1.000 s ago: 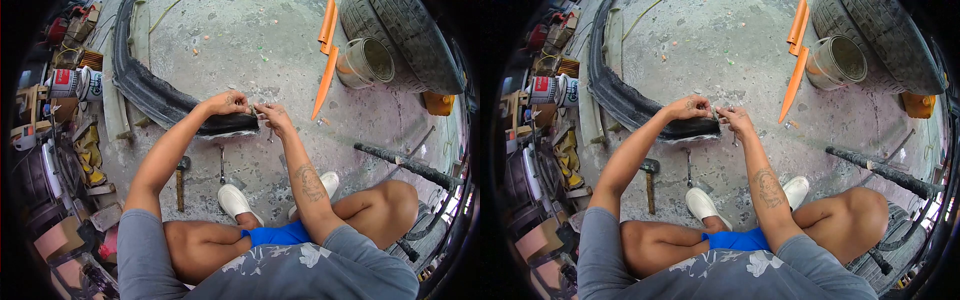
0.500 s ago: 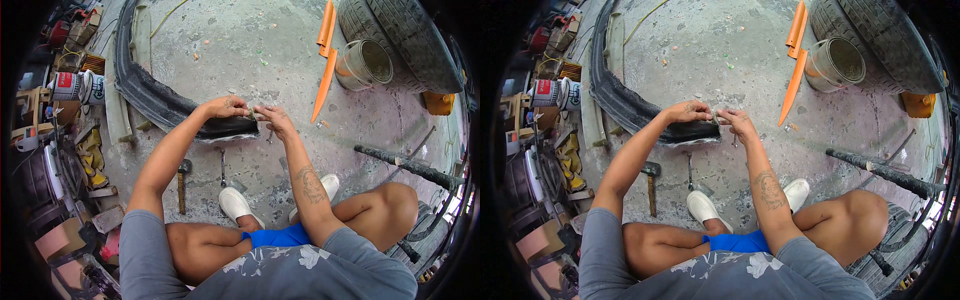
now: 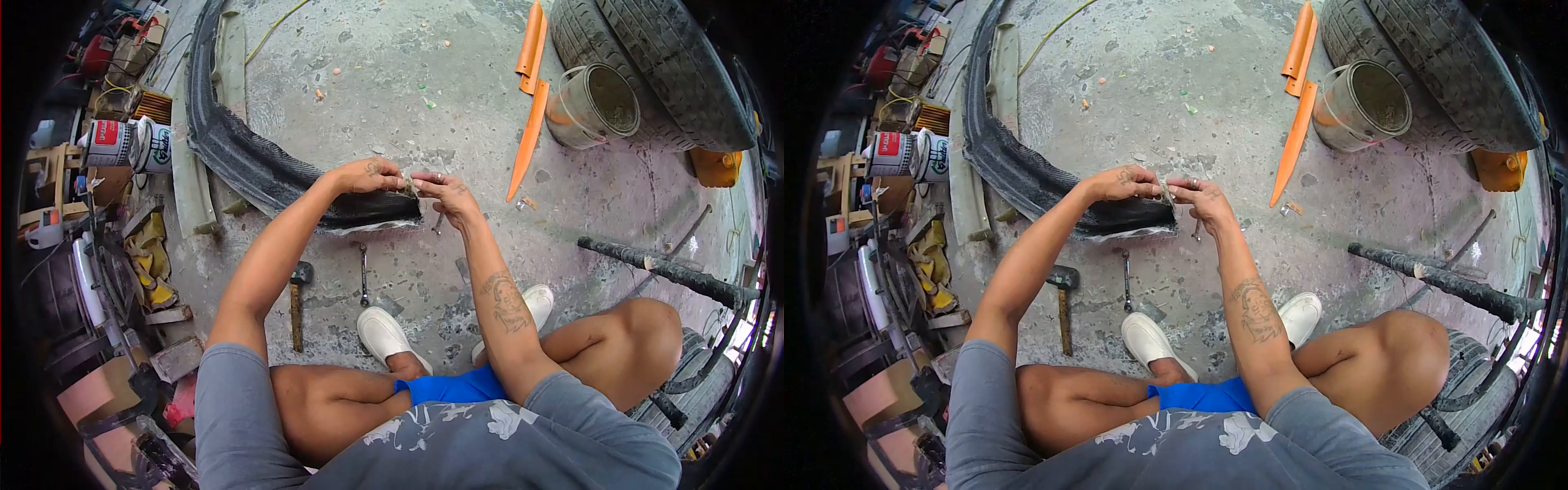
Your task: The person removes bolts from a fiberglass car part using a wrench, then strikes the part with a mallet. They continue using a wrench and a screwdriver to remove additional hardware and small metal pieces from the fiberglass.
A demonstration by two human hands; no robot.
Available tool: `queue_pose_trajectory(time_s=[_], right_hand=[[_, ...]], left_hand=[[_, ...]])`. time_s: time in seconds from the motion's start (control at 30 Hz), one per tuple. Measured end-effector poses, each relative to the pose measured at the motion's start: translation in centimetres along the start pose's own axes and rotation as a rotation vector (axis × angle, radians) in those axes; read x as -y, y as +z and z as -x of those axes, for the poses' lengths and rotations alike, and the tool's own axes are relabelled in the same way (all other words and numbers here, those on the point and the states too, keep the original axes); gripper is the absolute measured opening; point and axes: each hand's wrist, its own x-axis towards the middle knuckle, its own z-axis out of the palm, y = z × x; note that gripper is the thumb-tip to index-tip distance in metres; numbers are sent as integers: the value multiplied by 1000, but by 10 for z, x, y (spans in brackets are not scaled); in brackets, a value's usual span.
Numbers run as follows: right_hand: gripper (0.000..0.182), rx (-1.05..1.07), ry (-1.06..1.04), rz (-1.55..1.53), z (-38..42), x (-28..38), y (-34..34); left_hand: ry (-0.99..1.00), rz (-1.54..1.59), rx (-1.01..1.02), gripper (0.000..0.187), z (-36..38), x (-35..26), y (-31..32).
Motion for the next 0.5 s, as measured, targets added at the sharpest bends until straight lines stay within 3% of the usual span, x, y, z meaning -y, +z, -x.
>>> queue_pose_trajectory(time_s=[0.5], right_hand=[[26,22,57,73,-3,1,-1]], left_hand=[[-51,-80,4,37,-3,1,-1]])
